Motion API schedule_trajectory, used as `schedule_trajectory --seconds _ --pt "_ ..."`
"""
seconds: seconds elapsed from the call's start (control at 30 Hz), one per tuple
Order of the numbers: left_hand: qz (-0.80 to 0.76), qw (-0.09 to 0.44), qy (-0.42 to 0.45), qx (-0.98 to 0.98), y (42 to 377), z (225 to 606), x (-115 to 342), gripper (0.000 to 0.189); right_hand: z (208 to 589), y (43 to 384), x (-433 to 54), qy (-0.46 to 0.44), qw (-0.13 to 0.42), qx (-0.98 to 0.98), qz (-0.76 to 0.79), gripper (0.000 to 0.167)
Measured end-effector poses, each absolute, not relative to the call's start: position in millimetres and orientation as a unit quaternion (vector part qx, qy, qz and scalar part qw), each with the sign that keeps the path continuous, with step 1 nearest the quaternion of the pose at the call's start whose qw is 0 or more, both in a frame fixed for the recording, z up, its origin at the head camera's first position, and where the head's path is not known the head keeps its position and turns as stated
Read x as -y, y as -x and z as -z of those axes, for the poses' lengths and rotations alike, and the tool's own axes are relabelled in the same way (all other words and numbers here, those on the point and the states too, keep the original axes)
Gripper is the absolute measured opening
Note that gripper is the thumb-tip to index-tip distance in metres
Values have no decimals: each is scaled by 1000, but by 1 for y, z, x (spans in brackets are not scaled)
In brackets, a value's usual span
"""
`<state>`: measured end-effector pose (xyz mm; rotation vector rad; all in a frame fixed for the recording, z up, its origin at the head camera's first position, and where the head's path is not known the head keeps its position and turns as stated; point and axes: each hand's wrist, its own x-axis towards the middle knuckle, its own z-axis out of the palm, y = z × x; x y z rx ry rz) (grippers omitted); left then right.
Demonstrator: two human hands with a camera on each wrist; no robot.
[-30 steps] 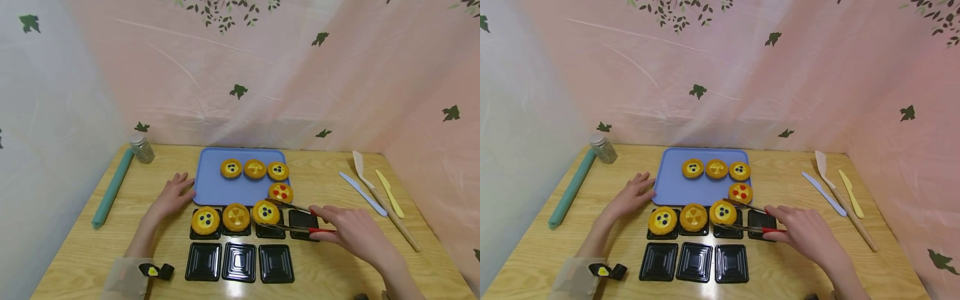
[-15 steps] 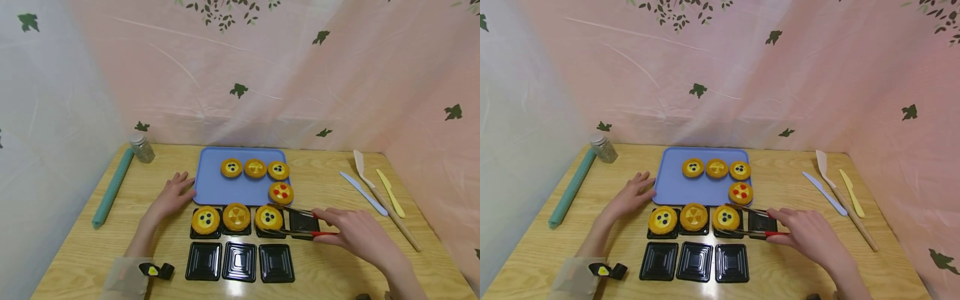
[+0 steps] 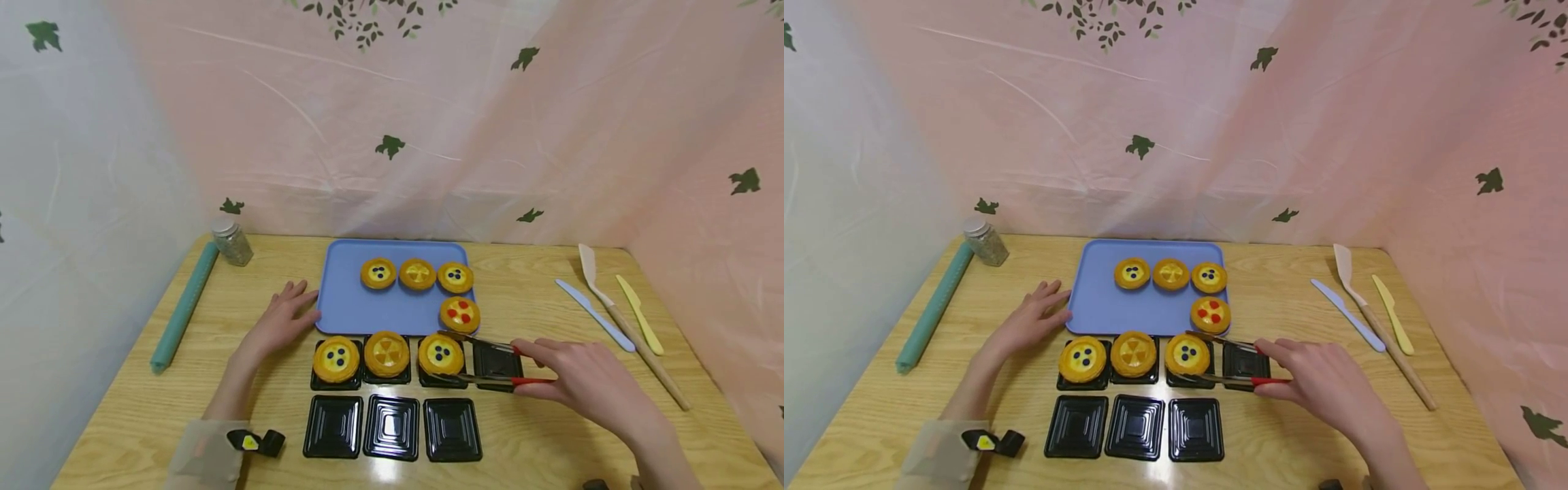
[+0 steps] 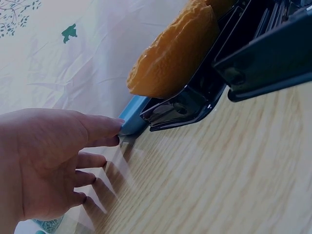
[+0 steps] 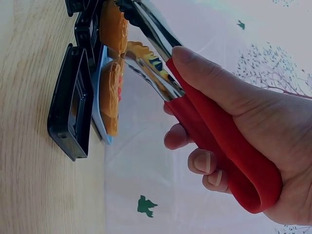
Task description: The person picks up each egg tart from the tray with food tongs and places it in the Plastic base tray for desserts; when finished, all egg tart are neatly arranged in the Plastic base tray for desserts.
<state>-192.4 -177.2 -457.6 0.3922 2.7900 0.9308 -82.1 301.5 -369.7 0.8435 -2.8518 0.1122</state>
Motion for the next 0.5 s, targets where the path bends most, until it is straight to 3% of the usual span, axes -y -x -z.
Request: schedule_trajectory --seconds 0.5 --pt "-314 89 -131 -936 193 458 177 55 370 82 -302 -274 68 959 -25 46"
